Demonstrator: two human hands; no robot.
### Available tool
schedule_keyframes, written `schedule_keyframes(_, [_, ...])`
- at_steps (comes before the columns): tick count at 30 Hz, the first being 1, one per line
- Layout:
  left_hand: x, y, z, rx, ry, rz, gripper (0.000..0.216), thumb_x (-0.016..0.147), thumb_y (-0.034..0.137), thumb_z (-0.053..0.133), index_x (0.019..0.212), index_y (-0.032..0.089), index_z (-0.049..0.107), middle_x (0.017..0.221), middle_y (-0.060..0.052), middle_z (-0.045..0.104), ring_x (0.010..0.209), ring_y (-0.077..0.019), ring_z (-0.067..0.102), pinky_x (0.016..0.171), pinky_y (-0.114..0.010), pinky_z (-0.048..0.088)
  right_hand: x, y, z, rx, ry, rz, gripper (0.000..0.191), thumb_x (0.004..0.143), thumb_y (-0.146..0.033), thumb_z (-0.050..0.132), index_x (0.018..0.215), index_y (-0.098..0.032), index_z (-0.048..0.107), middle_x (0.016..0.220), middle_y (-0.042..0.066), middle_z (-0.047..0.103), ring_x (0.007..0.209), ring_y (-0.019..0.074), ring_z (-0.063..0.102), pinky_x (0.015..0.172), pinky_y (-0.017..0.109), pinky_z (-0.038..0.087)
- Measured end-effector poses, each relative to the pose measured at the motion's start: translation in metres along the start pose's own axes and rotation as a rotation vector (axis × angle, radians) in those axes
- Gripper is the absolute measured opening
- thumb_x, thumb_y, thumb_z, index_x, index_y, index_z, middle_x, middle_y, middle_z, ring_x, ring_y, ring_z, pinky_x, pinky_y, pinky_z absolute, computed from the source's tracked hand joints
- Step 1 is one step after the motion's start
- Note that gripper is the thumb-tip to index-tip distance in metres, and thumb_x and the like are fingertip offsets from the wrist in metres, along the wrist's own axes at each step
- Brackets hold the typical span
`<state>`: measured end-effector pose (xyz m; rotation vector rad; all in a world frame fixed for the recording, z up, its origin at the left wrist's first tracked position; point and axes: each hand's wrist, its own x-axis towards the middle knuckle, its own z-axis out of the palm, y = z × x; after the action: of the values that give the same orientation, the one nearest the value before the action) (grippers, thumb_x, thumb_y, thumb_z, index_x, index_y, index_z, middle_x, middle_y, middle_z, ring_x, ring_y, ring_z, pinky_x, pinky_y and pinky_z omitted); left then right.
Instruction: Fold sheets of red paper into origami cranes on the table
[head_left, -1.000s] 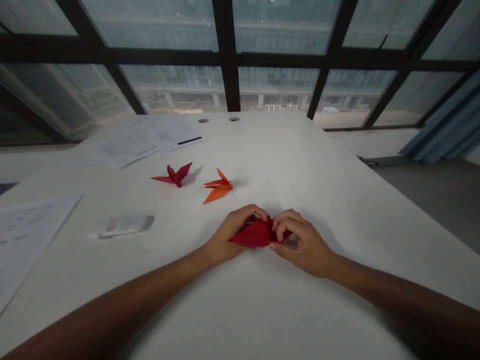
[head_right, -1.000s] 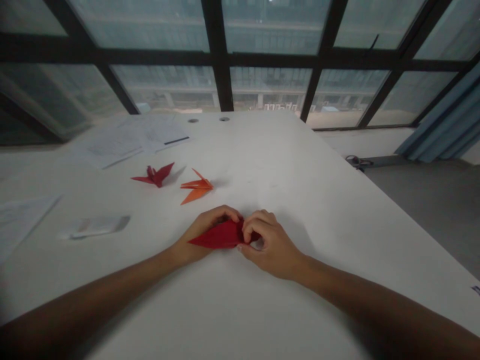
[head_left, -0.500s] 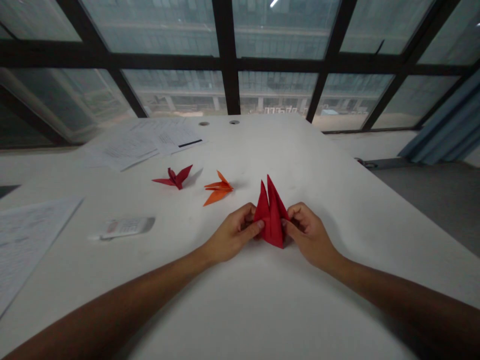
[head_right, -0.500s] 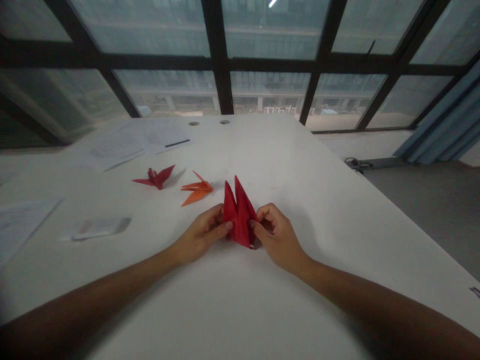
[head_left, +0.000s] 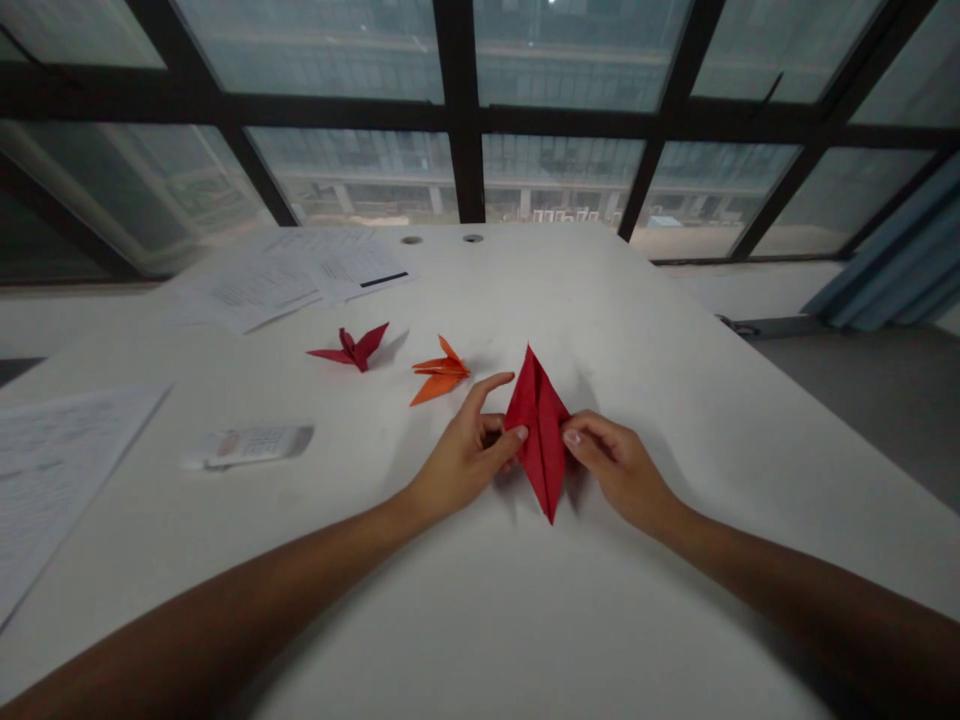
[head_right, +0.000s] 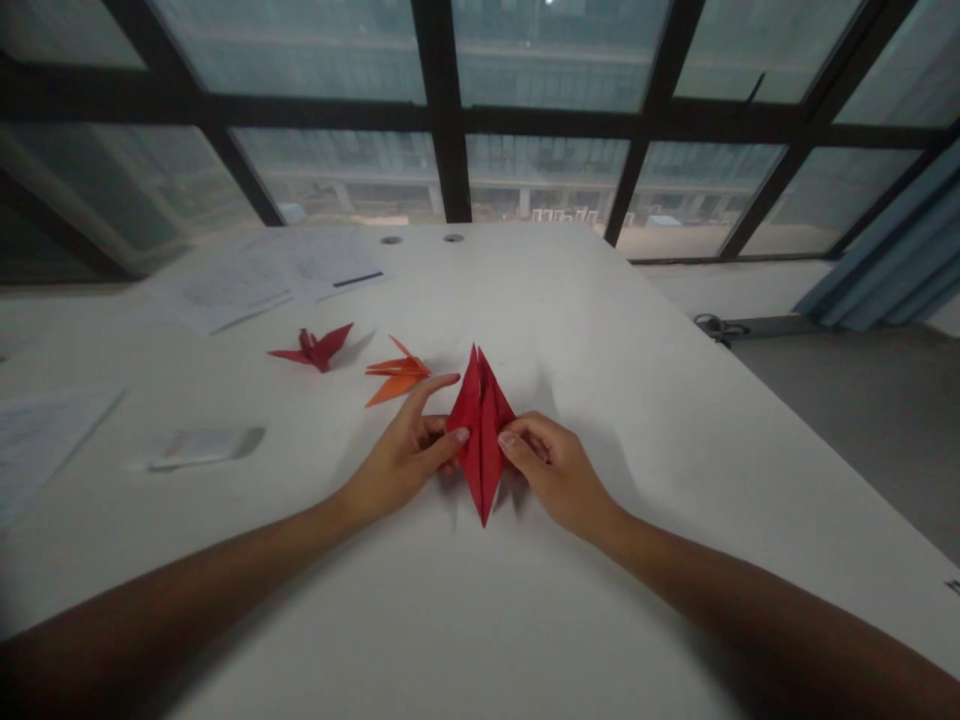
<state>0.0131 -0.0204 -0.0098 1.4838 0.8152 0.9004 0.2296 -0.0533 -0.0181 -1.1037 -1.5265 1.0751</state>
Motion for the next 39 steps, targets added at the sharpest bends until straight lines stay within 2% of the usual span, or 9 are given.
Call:
schedule_keyframes(3, [-0.002,-0.001,-0.002,0.096,-0.004,0.075,0.07,0.101,0.034,0.06,0.161,0.03,0.024,0.082,0.002,0.065,0.067,-0.0118,0.059,0.065,-0.023,0.051,0.001,0.002,0.0,-0.011,-0.027,-0.006,0.026,0.096,-0.044,0.065,0.083,-0.022,0.069,0.086,0.002,0.062,0.077,0.0173,0.058,0.069,0.03,0.046])
schedule_keyframes(5, [-0.002,-0.002,-0.003,0.162,-0.004,0.139,0.062,0.102,0.032,0.057,0.16,0.031,0.034,0.109,-0.006,0.069,0.087,-0.0151,0.065,0.081,-0.029,0.056,0.002,0.005,0.001,0.007,-0.047,0.012,0.024,0.095,-0.042,0.066,0.084,-0.021,0.07,0.088,0.002,0.062,0.079,0.0174,0.058,0.071,0.03,0.046])
schedule_keyframes(7, [-0.001,-0.005,-0.004,0.168,-0.018,0.191,0.056,0.102,0.03,0.057,0.156,0.033,0.043,0.14,-0.01,0.059,0.109,-0.0196,0.064,0.097,-0.034,0.054,0.003,0.007,0.001,0.017,-0.048,0.032,0.023,0.095,-0.04,0.065,0.084,-0.021,0.069,0.087,0.002,0.062,0.078,0.0168,0.058,0.071,0.03,0.046])
schedule_keyframes(11, [0.001,-0.01,-0.008,0.066,-0.048,0.203,0.068,0.1,0.027,0.059,0.159,0.044,0.032,0.16,-0.009,0.041,0.109,-0.0213,0.064,0.088,-0.036,0.059,0.005,0.004,0.0,0.028,-0.011,0.073,0.024,0.095,-0.039,0.063,0.08,-0.021,0.065,0.079,-0.001,0.057,0.071,0.015,0.053,0.067,0.029,0.042])
schedule_keyframes(17, [-0.001,-0.006,-0.009,0.179,-0.069,0.23,0.042,0.094,0.02,0.066,0.133,0.035,0.067,0.153,-0.008,0.04,0.137,-0.0284,0.049,0.099,-0.035,0.055,0.006,0.001,-0.002,0.055,-0.006,0.131,0.026,0.095,-0.042,0.062,0.079,-0.021,0.061,0.073,-0.003,0.054,0.068,0.015,0.05,0.066,0.029,0.04])
schedule_keyframes(24, [0.001,-0.005,-0.005,0.199,-0.009,0.15,0.025,0.093,0.033,0.071,0.117,0.026,0.069,0.148,-0.01,0.042,0.12,-0.0223,0.058,0.09,-0.03,0.057,0.007,0.006,-0.001,0.098,0.017,0.127,0.025,0.095,-0.04,0.06,0.079,-0.022,0.059,0.074,-0.004,0.052,0.071,0.0147,0.048,0.067,0.028,0.037])
schedule_keyframes(32, [0.005,-0.004,-0.004,0.139,0.028,0.161,0.013,0.097,0.031,0.062,0.102,0.019,0.064,0.131,-0.009,0.05,0.087,-0.012,0.059,0.068,-0.023,0.055,0.008,0.006,0.001,0.138,-0.016,0.148,0.028,0.096,-0.045,0.057,0.079,-0.022,0.057,0.068,-0.004,0.053,0.064,0.0146,0.05,0.062,0.028,0.039])
schedule_keyframes(35, [0.007,-0.002,-0.004,0.066,0.061,0.133,0.01,0.094,0.027,0.062,0.098,0.017,0.062,0.117,-0.007,0.056,0.078,-0.0106,0.058,0.065,-0.023,0.052,0.008,0.009,0.001,0.13,-0.044,0.149,0.025,0.095,-0.044,0.059,0.087,-0.021,0.064,0.067,-0.004,0.056,0.063,0.0147,0.052,0.062,0.029,0.04])
schedule_keyframes(39, [0.01,-0.002,-0.006,-0.073,0.08,-0.017,0.012,0.091,0.028,0.062,0.096,0.017,0.059,0.084,0.0,0.061,0.066,-0.0111,0.056,0.062,-0.024,0.048,0.008,0.016,0.001,0.111,-0.072,0.147,0.018,0.089,-0.037,0.069,0.098,-0.021,0.068,0.073,-0.004,0.058,0.065,0.0136,0.051,0.062,0.028,0.038])
